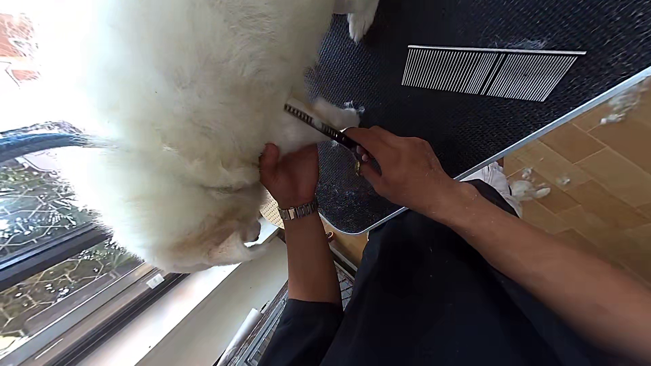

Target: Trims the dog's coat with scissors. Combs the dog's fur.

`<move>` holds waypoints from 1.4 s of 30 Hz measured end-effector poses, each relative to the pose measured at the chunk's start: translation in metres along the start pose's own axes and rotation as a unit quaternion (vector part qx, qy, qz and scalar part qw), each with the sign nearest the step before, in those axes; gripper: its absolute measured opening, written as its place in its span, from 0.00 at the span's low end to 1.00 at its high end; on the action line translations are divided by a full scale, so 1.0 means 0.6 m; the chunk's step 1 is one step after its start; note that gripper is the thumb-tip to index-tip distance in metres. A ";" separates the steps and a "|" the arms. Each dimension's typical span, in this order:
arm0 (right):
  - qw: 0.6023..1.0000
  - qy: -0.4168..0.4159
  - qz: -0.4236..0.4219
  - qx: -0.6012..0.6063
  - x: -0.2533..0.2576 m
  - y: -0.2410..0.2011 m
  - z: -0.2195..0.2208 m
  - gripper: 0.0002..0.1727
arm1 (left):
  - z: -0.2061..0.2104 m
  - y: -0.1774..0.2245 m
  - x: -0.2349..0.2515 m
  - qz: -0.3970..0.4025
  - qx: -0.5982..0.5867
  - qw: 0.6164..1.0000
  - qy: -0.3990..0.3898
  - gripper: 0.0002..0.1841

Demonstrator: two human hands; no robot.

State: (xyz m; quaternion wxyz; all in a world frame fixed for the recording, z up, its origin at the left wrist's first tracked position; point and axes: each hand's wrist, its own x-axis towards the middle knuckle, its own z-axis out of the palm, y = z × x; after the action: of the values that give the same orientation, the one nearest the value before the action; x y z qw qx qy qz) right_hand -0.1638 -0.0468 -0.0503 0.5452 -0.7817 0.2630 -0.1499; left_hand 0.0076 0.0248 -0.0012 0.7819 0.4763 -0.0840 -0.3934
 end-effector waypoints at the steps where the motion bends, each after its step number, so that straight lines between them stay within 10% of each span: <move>1: 1.000 0.001 0.007 0.004 0.000 0.001 0.000 0.26 | -0.001 0.000 0.001 0.002 0.003 1.000 -0.005 0.23; 17: 0.996 -0.056 0.007 0.068 0.004 0.030 -0.019 0.27 | -0.005 -0.001 0.000 0.010 0.017 1.000 -0.010 0.22; 32: 0.922 -0.336 0.017 0.190 0.073 0.094 -0.147 0.32 | 0.013 0.009 -0.014 0.007 0.097 0.995 0.015 0.18; 42: 0.917 -0.382 0.002 0.115 0.122 0.106 -0.175 0.28 | 0.020 0.007 -0.016 0.020 0.105 0.994 0.033 0.17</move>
State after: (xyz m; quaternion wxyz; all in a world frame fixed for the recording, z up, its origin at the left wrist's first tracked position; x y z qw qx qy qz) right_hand -0.1745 -0.1871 -0.0752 0.6908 -0.7108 0.0170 0.1316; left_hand -0.0029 0.0240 0.0108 0.7377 0.5668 -0.1082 -0.3506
